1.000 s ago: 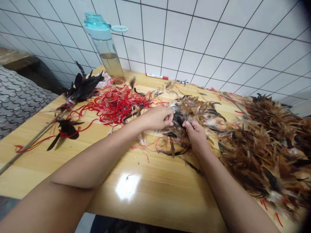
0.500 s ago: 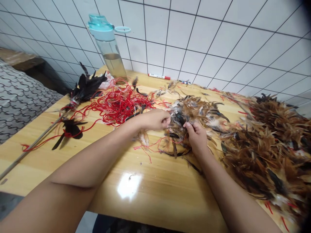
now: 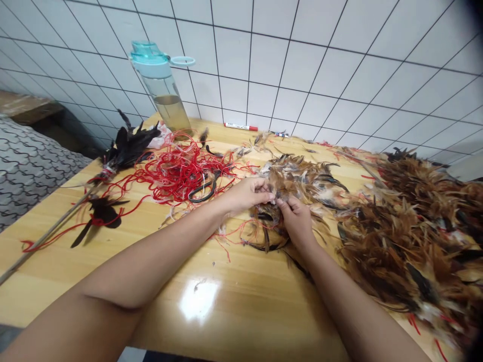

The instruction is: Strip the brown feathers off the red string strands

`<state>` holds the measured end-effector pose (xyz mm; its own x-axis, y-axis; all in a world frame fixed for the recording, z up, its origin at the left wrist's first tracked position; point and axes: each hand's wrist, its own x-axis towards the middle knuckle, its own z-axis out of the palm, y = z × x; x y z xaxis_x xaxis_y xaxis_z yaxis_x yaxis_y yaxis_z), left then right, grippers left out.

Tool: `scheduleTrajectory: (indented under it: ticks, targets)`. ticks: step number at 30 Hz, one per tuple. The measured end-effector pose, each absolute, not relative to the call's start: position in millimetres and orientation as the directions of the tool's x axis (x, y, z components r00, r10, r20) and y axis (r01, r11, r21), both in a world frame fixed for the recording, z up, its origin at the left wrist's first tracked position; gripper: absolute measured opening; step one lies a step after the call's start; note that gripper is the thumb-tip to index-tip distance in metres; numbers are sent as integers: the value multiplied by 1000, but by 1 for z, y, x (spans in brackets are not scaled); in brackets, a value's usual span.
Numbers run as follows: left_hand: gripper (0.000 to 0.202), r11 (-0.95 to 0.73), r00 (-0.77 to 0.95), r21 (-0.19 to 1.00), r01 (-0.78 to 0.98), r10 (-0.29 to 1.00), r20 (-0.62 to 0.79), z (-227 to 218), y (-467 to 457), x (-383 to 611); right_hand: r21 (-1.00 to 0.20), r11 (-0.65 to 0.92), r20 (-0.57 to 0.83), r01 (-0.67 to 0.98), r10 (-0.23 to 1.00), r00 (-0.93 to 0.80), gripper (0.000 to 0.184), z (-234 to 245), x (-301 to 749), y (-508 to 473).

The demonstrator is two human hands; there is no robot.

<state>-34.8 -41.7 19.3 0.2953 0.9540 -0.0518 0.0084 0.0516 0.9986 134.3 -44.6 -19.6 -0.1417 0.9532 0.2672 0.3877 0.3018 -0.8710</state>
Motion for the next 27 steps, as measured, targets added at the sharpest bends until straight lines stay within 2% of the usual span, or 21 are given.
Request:
scheduleTrajectory:
  ticks: [2,6,12,15,17,18,21,27]
  targets:
    - [19,14,288,999,48,957,-27,17,-41,-33,-870,313,267,382,949,-168,31,-21,134,-45]
    - [15,-70,288,989,130,957,30,13,-42,-30,-897,299,238,327,947,-214,24,-20,132,-45]
    - [14,-132,260,980,151,962,89,21,-39,-37,-918,265,209,295,955,-210,20,-17,133,-45]
    - [12,-207,197,916,343,970,145,35,-35,-58,-935,219,185,279,972,-145,23,-17,135,-44]
    - [8,-213,268,801,559,961,69,46,-34,-76,-944,189,166,271,980,-107,25,-17,136,-44]
    - [7,-204,327,734,648,945,-26,51,-34,-85,-946,179,159,271,983,-97,25,-17,136,-44]
    - [7,-219,416,566,795,876,-245,62,-36,-102,-941,177,155,289,983,-98,26,-17,136,-44]
    - [18,-207,337,377,903,885,-322,59,-45,-90,-919,193,167,344,981,-103,28,-15,135,-46]
